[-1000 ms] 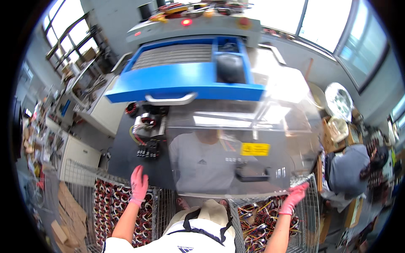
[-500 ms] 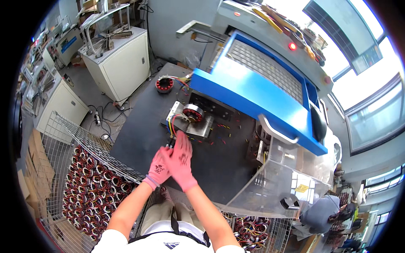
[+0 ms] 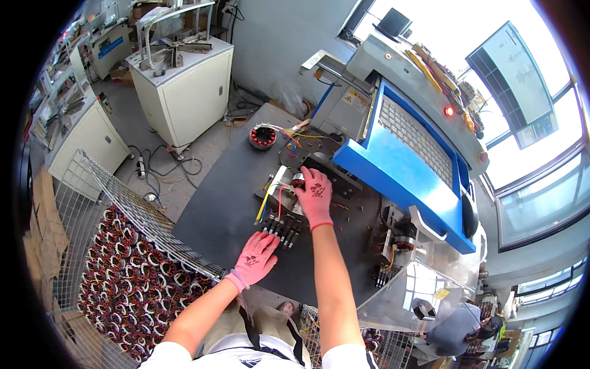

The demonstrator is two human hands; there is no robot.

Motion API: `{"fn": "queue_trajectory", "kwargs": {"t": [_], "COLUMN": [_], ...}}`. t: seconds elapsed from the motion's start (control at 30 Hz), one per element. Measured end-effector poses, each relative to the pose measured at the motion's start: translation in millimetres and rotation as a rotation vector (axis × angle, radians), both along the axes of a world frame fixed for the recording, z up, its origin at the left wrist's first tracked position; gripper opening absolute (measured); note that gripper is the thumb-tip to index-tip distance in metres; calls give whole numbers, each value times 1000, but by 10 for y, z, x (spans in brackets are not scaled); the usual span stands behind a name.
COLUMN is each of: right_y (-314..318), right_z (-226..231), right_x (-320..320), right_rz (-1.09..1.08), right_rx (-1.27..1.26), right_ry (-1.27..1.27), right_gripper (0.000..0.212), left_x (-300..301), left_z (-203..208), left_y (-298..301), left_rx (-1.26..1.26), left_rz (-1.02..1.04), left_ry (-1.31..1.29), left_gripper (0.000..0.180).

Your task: The person takes a motor component from a metal basket, places it into a fixture on a desk, and secures several colored wires into designated slots.

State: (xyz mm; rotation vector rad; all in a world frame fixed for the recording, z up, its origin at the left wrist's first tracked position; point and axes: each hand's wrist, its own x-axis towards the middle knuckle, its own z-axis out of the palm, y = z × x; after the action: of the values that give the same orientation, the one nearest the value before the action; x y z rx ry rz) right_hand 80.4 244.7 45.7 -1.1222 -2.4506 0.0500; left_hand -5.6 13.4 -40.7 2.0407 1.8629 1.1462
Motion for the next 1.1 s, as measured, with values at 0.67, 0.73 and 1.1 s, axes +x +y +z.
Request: {"fn": "queue_trajectory", "kwargs": {"t": [0.67,0.73,1.1], "right_y": [-2626,-2728,-4003], "right_z": [532,409,193], "right_x": [1166,1254,443], "right_rz": [254,289,580], "right_rx": [-1685,-1804,-1718], "right_ry": [639,679,453], "right_gripper": [29,37,32], "left_x": [1500,1653,1392], "left_z": [979,867,689], "left_y": [-2082,-2305,-3441], "left_rx": [-206,-78,423], "left_rz": [-23,-57,29], "left_ry": [-2475,-2609,-2724], "left_gripper": [88,85,79]}}
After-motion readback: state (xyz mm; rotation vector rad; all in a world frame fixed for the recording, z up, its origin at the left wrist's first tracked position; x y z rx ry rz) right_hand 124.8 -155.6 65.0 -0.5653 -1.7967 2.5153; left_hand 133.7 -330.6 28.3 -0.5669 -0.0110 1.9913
